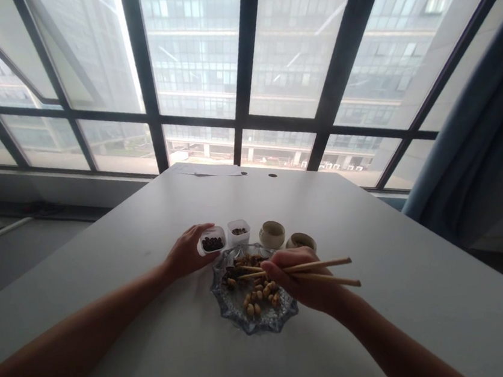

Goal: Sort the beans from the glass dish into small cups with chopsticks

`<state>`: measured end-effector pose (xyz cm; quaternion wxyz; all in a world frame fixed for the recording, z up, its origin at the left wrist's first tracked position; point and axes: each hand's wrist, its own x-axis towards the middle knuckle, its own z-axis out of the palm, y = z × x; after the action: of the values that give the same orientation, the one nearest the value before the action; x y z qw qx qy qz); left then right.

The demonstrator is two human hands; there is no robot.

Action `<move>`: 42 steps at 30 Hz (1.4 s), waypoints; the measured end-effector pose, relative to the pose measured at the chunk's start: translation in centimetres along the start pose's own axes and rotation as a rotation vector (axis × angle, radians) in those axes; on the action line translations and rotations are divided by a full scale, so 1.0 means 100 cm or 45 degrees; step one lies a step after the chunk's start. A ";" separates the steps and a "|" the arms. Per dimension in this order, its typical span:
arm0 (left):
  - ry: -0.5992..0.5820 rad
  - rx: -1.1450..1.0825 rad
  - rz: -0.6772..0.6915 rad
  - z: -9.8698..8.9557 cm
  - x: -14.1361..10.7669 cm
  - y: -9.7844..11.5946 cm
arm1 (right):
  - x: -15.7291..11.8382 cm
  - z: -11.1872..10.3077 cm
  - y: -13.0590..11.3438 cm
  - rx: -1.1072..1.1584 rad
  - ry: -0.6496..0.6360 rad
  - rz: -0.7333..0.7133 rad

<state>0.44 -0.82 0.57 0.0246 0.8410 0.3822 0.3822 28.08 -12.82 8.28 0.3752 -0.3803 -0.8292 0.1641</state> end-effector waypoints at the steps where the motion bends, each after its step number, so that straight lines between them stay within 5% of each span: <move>1: 0.001 -0.001 0.002 0.000 0.000 0.000 | 0.000 0.003 0.000 -0.026 -0.020 -0.045; 10: 0.007 -0.026 0.005 0.000 0.000 0.000 | -0.004 0.014 -0.003 -0.142 -0.131 -0.219; 19: 0.004 -0.028 0.000 0.000 -0.001 -0.001 | -0.002 0.014 -0.004 0.087 -0.015 0.077; 29: -0.009 -0.030 -0.021 -0.001 0.000 0.002 | 0.009 -0.004 0.032 0.943 0.672 0.863; 42: -0.015 -0.028 -0.028 0.000 0.000 0.000 | 0.008 -0.008 0.034 0.863 0.624 0.817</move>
<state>0.49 -0.84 0.55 0.0402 0.8386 0.3869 0.3813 30.08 -9.94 7.35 0.5910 -0.4996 -0.4593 0.4361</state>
